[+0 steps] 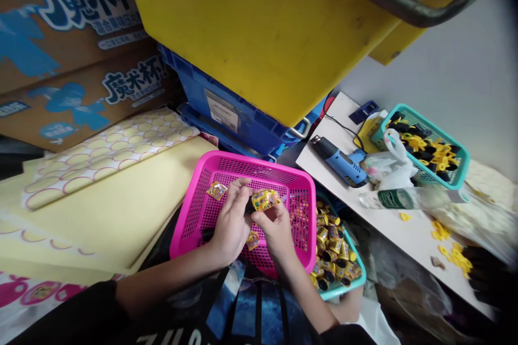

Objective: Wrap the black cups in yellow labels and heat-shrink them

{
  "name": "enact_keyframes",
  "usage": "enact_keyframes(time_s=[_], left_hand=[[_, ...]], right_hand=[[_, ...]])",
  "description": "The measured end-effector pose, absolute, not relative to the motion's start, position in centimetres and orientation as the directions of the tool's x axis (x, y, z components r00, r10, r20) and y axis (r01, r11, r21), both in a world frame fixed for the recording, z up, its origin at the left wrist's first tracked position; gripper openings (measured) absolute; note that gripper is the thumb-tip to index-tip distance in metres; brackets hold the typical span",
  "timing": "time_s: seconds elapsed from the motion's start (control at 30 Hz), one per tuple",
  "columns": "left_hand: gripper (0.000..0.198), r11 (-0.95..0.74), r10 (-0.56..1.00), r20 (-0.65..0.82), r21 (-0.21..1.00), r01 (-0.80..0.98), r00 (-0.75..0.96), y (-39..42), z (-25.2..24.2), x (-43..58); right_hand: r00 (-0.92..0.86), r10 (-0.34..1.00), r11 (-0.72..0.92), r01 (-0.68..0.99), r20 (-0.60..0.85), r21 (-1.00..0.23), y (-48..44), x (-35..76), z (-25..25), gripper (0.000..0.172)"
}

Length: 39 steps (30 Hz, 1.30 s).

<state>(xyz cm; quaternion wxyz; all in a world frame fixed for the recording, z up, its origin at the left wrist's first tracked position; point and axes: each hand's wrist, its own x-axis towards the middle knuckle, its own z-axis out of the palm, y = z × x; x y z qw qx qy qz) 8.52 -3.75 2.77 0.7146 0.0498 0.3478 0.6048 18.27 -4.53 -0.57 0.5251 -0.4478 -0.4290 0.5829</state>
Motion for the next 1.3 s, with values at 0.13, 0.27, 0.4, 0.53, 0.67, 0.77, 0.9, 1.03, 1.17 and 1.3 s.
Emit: enact_keyframes(time_s=[0.13, 0.27, 0.4, 0.53, 0.67, 0.77, 0.9, 1.03, 1.17, 1.3], left_hand=[[0.014, 0.426, 0.835, -0.494, 0.3, -0.854, 0.243, -2.9, 2.8, 8.5], [0.014, 0.484, 0.801, -0.5, 0.216, -0.848, 0.33, -2.5, 2.8, 8.2], [0.017, 0.386, 0.87, -0.43, 0.289, -0.876, 0.241, -2.8, 3.4, 8.2], [0.02, 0.293, 0.894, -0.429, 0.351, -0.889, 0.125, -2.9, 4.4, 8.6], [0.018, 0.221, 0.878, -0.479, 0.373, -0.901, 0.017, -2.8, 4.7, 9.0], [0.015, 0.173, 0.872, -0.485, 0.417, -0.892, -0.058, -2.7, 4.6, 9.3], [0.014, 0.15, 0.877, -0.465, 0.497, -0.855, -0.117, -2.9, 4.2, 9.2], [0.019, 0.009, 0.978, -0.15, 0.72, -0.694, -0.143, -3.5, 3.9, 8.0], [0.033, -0.337, 0.934, 0.354, 0.815, -0.471, -0.055, -3.9, 3.4, 6.0], [0.04, -0.162, 0.97, 0.236, 0.818, -0.551, 0.064, -4.5, 3.5, 4.9]], right_hand=[[-0.02, 0.998, -0.068, -0.306, -0.065, -0.95, -4.1, 18.6, -1.0, 0.043], [-0.063, 0.998, -0.04, -0.28, -0.024, -0.959, -3.3, 19.9, -0.5, 0.059], [-0.077, 0.997, -0.031, -0.205, -0.015, -0.978, -3.1, 20.1, 0.0, 0.04], [-0.024, 0.999, -0.038, -0.304, -0.032, -0.952, -3.6, 18.5, 0.0, 0.03], [0.095, 0.995, 0.024, -0.3, -0.005, -0.953, -3.7, 16.9, -0.2, 0.028], [0.132, 0.99, 0.072, -0.245, 0.041, -0.967, -3.7, 16.0, -0.7, 0.032], [0.11, 0.991, 0.101, -0.252, 0.075, -0.963, -3.9, 15.6, -1.6, 0.037], [0.055, 0.978, 0.209, -0.146, 0.203, -0.967, -4.1, 16.7, -1.2, 0.05], [-0.081, 0.884, 0.465, 0.041, 0.461, -0.884, -4.0, 18.7, 0.5, 0.045], [-0.187, 0.852, 0.501, 0.022, 0.488, -0.865, -4.3, 19.7, 1.7, 0.04]])
